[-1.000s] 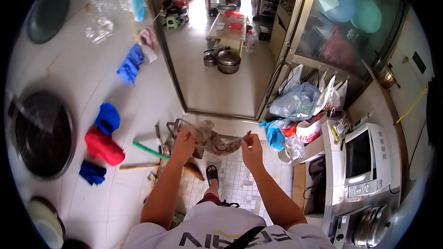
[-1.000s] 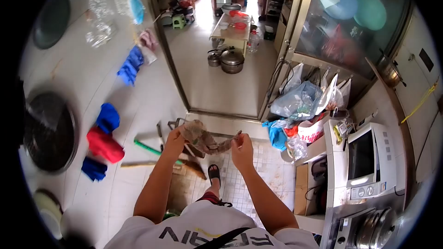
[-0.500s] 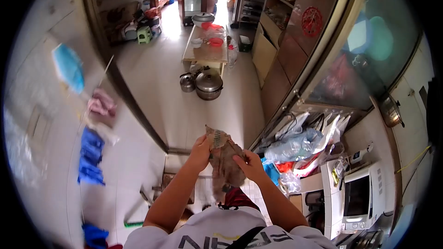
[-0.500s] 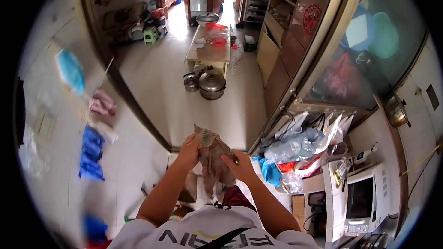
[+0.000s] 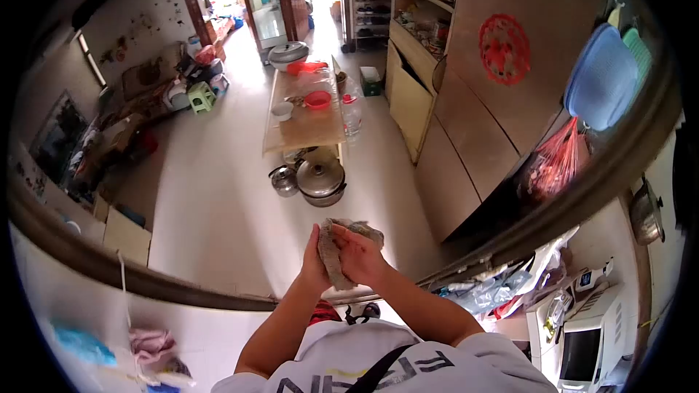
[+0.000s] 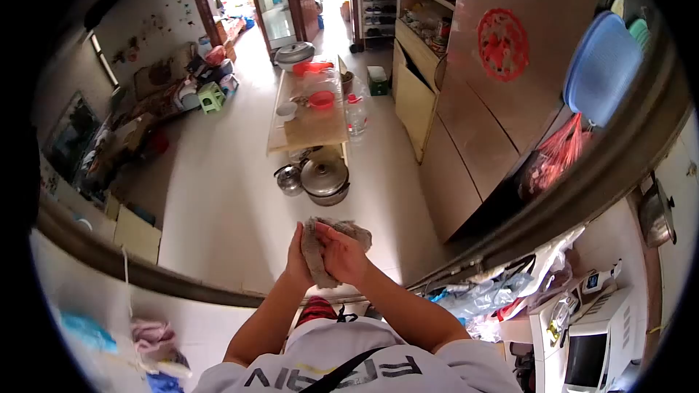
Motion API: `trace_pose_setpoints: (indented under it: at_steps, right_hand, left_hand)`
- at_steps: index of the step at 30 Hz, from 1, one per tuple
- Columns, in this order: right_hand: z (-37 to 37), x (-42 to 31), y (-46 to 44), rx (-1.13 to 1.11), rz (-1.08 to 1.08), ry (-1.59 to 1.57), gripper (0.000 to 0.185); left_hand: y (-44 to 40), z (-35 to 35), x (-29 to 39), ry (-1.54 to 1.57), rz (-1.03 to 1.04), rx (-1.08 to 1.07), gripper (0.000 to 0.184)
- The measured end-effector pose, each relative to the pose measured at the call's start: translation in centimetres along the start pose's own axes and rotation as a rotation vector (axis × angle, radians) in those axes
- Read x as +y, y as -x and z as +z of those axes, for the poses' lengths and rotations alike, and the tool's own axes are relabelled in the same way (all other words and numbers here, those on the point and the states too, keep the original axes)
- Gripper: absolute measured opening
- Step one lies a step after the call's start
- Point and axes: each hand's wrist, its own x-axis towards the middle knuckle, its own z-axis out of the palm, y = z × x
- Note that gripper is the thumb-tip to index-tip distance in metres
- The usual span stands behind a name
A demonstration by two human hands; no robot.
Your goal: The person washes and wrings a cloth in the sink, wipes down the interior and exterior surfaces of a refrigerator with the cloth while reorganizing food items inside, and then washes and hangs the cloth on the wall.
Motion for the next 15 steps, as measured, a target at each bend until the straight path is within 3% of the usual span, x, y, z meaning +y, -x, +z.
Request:
trace_pose_setpoints:
  at_steps: [2,5,7,8,12,15]
  right_hand:
    - [-1.3,-2.6,-3.3,-0.005,-0.028,0.027,0.041]
    - [-4.3,-6.1,-7.5,0.007,-0.016,0.109,0.044]
    - [-6.2,-9.6,-10.2,0.018,-0.024,0.222,0.047]
    - [-6.8,-12.0,-11.5,0.123,-0.052,0.422,0.045]
    - [-5.0,-20.1,-17.3,0.438,-0.459,0.683,0.042]
    - [-1.7,-24.2,-20.7,0.34,-0.595,0.207,0.044]
  left_hand:
    - [-5.0,-1.0,1.4,0.162,0.076,-0.112,0.057]
    - [-11.8,-1.9,4.9,-0.033,0.153,-0.028,0.058]
    - [-15.8,-1.8,8.7,0.001,0.044,-0.145,0.059]
    - [-18.1,-1.2,10.6,-0.025,0.061,-0.143,0.059]
    - [-27.7,-0.8,16.9,-0.29,0.009,-0.119,0.057]
    - [-36.0,-0.3,18.1,-0.88,0.313,-0.348,0.057]
